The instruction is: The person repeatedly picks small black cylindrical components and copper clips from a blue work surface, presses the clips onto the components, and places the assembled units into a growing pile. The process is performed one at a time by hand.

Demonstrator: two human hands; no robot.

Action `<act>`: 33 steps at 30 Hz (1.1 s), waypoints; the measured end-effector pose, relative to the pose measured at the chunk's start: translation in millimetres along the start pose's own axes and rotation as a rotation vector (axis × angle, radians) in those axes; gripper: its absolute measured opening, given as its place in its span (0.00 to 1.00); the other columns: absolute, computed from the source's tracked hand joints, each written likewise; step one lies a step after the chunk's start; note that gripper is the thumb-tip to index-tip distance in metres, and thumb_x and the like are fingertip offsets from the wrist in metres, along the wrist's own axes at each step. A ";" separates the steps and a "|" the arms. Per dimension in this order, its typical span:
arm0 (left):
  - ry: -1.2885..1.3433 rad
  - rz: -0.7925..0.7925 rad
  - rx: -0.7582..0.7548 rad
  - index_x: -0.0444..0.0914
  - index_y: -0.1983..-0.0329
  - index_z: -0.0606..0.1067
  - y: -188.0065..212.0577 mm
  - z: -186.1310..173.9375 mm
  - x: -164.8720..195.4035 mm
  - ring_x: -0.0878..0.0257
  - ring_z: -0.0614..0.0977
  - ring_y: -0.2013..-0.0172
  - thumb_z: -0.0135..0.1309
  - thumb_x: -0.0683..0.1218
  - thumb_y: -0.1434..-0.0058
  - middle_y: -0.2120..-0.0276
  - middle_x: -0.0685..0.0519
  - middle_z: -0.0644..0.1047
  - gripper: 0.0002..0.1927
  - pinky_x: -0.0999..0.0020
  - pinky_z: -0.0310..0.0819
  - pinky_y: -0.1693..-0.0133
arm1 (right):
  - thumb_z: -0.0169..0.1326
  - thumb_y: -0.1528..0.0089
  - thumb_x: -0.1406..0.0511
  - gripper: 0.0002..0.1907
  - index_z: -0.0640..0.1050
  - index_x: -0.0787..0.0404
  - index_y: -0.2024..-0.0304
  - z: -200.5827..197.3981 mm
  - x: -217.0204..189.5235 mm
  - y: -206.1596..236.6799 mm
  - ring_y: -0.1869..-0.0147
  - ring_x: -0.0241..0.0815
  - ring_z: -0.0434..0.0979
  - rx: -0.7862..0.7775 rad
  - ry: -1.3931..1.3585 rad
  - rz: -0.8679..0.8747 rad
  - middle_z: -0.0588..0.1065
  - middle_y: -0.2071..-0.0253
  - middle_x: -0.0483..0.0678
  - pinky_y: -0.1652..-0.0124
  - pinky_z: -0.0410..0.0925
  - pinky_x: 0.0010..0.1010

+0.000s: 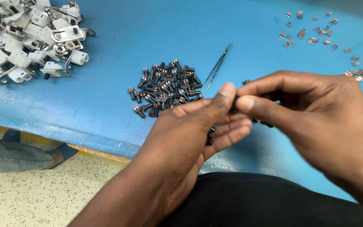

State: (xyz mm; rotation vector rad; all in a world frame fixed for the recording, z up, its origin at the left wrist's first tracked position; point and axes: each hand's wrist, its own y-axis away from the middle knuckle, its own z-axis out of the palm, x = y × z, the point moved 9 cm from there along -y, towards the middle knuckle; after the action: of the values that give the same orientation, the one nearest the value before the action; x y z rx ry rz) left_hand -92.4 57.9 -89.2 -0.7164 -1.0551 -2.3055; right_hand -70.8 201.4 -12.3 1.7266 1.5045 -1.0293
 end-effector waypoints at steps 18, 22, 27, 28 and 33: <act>0.142 0.110 0.082 0.28 0.39 0.67 -0.1 -20.8 22.7 0.58 0.81 0.56 0.45 0.52 0.22 0.53 0.39 0.77 0.22 0.64 0.84 0.49 | 0.52 0.34 0.73 0.13 0.81 0.62 0.48 -98.4 116.6 -107.4 0.62 0.38 0.79 0.353 0.490 0.197 0.79 0.60 0.49 0.63 0.72 0.29; 0.165 0.039 0.200 0.33 0.39 0.70 2.1 -28.2 21.3 0.59 0.84 0.57 0.41 0.49 0.27 0.57 0.42 0.79 0.20 0.65 0.87 0.50 | 0.50 0.33 0.72 0.09 0.79 0.66 0.53 -103.1 132.5 -101.8 0.59 0.37 0.80 0.411 0.346 0.244 0.78 0.61 0.49 0.60 0.73 0.25; 0.103 -0.026 0.259 0.28 0.48 0.73 6.6 -31.6 15.2 0.62 0.82 0.59 0.49 0.54 0.31 0.61 0.45 0.78 0.23 0.69 0.84 0.51 | 0.57 0.34 0.70 0.09 0.82 0.63 0.52 -94.5 122.6 -61.4 0.59 0.43 0.79 0.355 0.470 0.241 0.80 0.61 0.51 0.61 0.72 0.36; 0.109 -0.013 0.233 0.29 0.49 0.73 4.9 -29.3 16.0 0.62 0.82 0.59 0.50 0.53 0.31 0.61 0.46 0.78 0.21 0.69 0.84 0.51 | 0.59 0.34 0.68 0.08 0.83 0.61 0.52 -88.6 114.8 -59.7 0.59 0.42 0.80 0.313 0.563 0.215 0.81 0.60 0.51 0.59 0.73 0.36; 0.060 0.117 0.091 0.29 0.49 0.78 -1.8 -18.8 29.7 0.63 0.80 0.61 0.56 0.52 0.29 0.63 0.49 0.77 0.19 0.68 0.80 0.51 | 0.63 0.36 0.59 0.13 0.85 0.52 0.50 -50.9 71.1 -73.4 0.55 0.42 0.81 0.165 0.734 0.054 0.83 0.58 0.52 0.57 0.71 0.37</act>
State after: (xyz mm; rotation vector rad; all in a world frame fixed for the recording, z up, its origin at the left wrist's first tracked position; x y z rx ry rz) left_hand -120.0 37.5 -81.7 -0.6519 -1.0555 -2.1524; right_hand -132.0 292.1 -45.2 2.4099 1.8127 -0.5067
